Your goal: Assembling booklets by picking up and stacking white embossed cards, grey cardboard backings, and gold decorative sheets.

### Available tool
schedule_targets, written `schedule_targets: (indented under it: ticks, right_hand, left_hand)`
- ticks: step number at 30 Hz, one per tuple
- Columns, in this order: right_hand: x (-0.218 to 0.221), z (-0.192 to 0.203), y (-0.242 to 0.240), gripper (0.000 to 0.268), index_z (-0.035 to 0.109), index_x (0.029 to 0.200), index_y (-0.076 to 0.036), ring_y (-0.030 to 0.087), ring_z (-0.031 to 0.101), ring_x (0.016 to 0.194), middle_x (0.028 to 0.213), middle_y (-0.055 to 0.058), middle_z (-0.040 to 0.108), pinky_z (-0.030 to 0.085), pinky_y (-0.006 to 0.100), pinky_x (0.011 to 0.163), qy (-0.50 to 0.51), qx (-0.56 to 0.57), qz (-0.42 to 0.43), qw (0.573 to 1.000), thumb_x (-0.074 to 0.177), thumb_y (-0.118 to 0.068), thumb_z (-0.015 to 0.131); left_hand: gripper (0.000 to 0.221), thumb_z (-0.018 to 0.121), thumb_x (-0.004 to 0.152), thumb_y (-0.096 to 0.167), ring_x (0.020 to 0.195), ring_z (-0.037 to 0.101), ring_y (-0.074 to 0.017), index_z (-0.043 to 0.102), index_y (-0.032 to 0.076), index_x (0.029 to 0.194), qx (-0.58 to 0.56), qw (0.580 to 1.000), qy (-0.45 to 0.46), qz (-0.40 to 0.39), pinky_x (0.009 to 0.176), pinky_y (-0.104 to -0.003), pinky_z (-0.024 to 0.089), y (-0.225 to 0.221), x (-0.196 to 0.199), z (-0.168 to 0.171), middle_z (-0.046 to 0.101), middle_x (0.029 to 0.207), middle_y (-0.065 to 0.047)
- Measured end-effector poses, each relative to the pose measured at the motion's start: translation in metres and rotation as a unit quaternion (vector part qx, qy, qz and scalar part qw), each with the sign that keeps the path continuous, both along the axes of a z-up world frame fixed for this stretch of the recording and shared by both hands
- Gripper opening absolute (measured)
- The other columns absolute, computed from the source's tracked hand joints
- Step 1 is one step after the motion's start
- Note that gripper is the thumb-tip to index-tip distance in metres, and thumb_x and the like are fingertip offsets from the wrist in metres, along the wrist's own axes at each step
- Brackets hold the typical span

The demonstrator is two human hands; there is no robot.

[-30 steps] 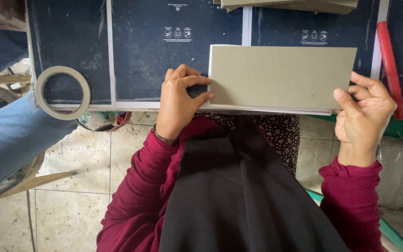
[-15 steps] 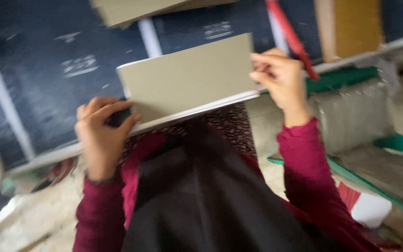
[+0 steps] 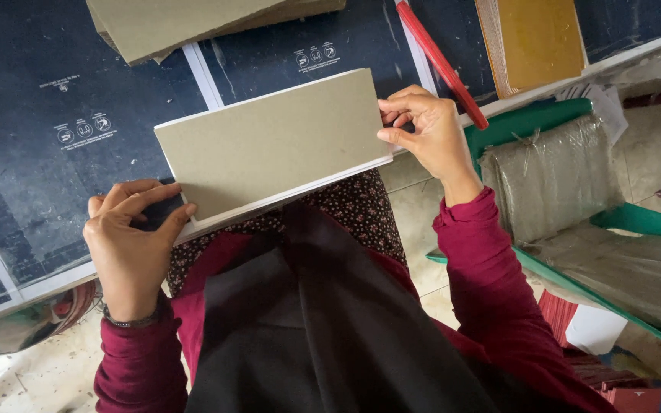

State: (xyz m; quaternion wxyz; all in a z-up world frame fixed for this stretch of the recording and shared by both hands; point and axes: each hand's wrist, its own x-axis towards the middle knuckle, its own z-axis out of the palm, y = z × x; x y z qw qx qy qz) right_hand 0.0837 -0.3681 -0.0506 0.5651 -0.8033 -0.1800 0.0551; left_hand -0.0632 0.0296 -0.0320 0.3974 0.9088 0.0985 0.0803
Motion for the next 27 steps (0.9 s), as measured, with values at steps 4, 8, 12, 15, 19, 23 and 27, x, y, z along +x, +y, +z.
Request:
schedule_targets:
  ticks: [4, 8, 12, 15, 19, 23, 27]
  right_hand:
    - [-0.001, -0.001, -0.001, 0.039, 0.073, 0.119, -0.003, 0.016, 0.062, 0.092, 0.113, 0.011, 0.065, 0.055, 0.023, 0.083, 0.005, -0.002, -0.003, 1.0, 0.085, 0.01, 0.085]
    - [0.0, -0.002, -0.001, 0.037, 0.073, 0.118, -0.004, 0.015, 0.062, 0.091, 0.113, 0.01, 0.064, 0.054, 0.022, 0.082, -0.004, -0.007, -0.001, 1.0, 0.085, 0.009, 0.085]
    - [-0.002, 0.0, 0.0, 0.038, 0.073, 0.118, -0.004, 0.015, 0.062, 0.092, 0.113, 0.01, 0.065, 0.054, 0.023, 0.083, -0.006, -0.011, -0.002, 1.0, 0.085, 0.009, 0.084]
    - [-0.002, 0.007, 0.006, 0.043, 0.068, 0.121, 0.0, 0.016, 0.062, 0.094, 0.109, 0.011, 0.063, 0.054, 0.024, 0.082, -0.032, -0.029, 0.002, 0.999, 0.083, 0.013, 0.084]
    - [0.001, 0.002, 0.002, 0.052, 0.068, 0.132, -0.005, 0.017, 0.064, 0.092, 0.106, 0.011, 0.063, 0.055, 0.026, 0.083, -0.043, -0.07, -0.004, 0.997, 0.084, 0.006, 0.085]
    - [0.007, -0.004, 0.0, 0.048, 0.075, 0.128, -0.001, 0.023, 0.067, 0.087, 0.102, 0.018, 0.067, 0.057, 0.031, 0.079, -0.083, -0.089, 0.015, 0.992, 0.081, 0.002, 0.087]
    - [0.007, -0.003, -0.001, 0.051, 0.074, 0.134, -0.006, 0.026, 0.065, 0.087, 0.105, 0.017, 0.067, 0.055, 0.037, 0.077, -0.076, -0.111, 0.039, 0.99, 0.084, -0.009, 0.086]
  left_hand:
    - [0.026, 0.094, 0.088, 0.016, 0.108, 0.05, -0.0271, 0.083, 0.012, 0.111, 0.001, 1.0, 0.004, 0.003, 0.085, -0.035, 0.047, -0.002, 0.0, 0.002, 0.072, 0.115, -0.006]
    - [0.026, 0.094, 0.088, 0.014, 0.107, 0.052, -0.0272, 0.083, 0.012, 0.111, 0.014, 1.0, -0.004, 0.001, 0.081, -0.035, 0.049, -0.002, 0.0, 0.0, 0.073, 0.114, -0.005]
    - [0.026, 0.093, 0.088, 0.016, 0.109, 0.051, -0.0278, 0.083, 0.012, 0.112, 0.021, 1.0, -0.011, -0.003, 0.084, -0.036, 0.048, -0.001, -0.001, -0.004, 0.073, 0.116, -0.006]
    - [0.026, 0.092, 0.087, 0.02, 0.107, 0.056, -0.0278, 0.083, 0.013, 0.111, 0.04, 0.999, -0.023, -0.002, 0.093, -0.039, 0.043, -0.002, 0.0, 0.0, 0.073, 0.114, -0.009]
    - [0.035, 0.093, 0.082, 0.013, 0.101, 0.054, -0.03, 0.083, 0.013, 0.116, 0.01, 1.0, -0.026, 0.01, 0.09, -0.038, 0.046, -0.001, 0.0, -0.001, 0.073, 0.113, -0.01]
    - [0.038, 0.09, 0.078, 0.011, 0.099, 0.056, -0.0355, 0.083, 0.014, 0.115, 0.0, 1.0, -0.015, 0.007, 0.09, -0.043, 0.047, -0.001, 0.002, 0.002, 0.072, 0.11, -0.013]
    - [0.035, 0.088, 0.077, 0.012, 0.099, 0.058, -0.0356, 0.083, 0.015, 0.111, 0.006, 0.999, -0.029, 0.013, 0.092, -0.043, 0.048, -0.001, 0.004, 0.002, 0.073, 0.108, -0.01]
